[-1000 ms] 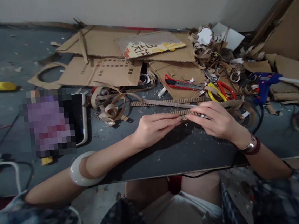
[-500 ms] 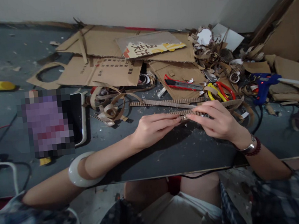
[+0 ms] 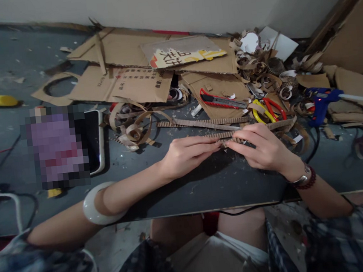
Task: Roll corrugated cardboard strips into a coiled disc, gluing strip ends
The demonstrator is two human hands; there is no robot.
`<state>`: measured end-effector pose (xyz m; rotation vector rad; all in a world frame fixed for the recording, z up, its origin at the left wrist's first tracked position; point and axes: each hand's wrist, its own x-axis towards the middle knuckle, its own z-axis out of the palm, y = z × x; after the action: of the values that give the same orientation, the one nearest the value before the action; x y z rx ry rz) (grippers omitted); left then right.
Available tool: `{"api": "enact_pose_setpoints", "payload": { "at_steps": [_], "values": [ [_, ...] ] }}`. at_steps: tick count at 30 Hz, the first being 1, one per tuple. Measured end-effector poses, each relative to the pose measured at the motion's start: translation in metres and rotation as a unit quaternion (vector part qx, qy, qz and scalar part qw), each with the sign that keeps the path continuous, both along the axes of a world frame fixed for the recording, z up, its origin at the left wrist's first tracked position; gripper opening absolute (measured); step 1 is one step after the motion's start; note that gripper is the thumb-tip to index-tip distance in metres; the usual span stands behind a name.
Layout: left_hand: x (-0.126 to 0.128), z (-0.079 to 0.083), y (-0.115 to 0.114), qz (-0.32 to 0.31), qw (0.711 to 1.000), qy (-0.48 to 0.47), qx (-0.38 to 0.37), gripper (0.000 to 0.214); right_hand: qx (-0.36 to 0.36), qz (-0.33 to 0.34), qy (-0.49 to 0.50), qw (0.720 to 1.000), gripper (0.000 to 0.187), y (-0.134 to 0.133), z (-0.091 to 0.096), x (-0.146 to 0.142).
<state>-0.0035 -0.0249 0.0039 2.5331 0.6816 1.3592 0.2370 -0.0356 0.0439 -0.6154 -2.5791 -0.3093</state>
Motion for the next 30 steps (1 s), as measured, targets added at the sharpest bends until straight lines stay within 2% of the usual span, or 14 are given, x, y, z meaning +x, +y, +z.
{"api": "enact_pose_setpoints", "payload": {
  "at_steps": [6, 10, 16, 23, 30],
  "values": [
    [0.0000, 0.0007, 0.0000, -0.001, 1.000, 0.005, 0.003, 0.012, -0.031, 0.007, 0.017, 0.999, 0.033, -0.0006, 0.0000, 0.0028],
    [-0.0002, 0.0003, 0.0000, -0.002, 1.000, 0.005, 0.006, 0.012, -0.012, -0.021, 0.020, 1.000, 0.032, -0.0004, -0.0002, 0.0010],
    [0.0011, -0.0004, 0.0000, -0.004, 1.000, -0.003, 0.008, 0.014, 0.017, -0.021, -0.003, 1.000, 0.030, 0.0008, -0.0010, -0.0017],
    [0.0030, 0.0015, -0.0016, 0.010, 1.000, -0.002, 0.012, 0.010, 0.060, -0.051, -0.012, 0.997, 0.026, 0.0018, -0.0029, -0.0040],
    [0.0025, 0.0014, -0.0017, -0.003, 1.000, -0.002, 0.010, 0.012, 0.060, -0.090, 0.020, 0.994, 0.030, 0.0050, -0.0038, 0.0002]
  ]
}}
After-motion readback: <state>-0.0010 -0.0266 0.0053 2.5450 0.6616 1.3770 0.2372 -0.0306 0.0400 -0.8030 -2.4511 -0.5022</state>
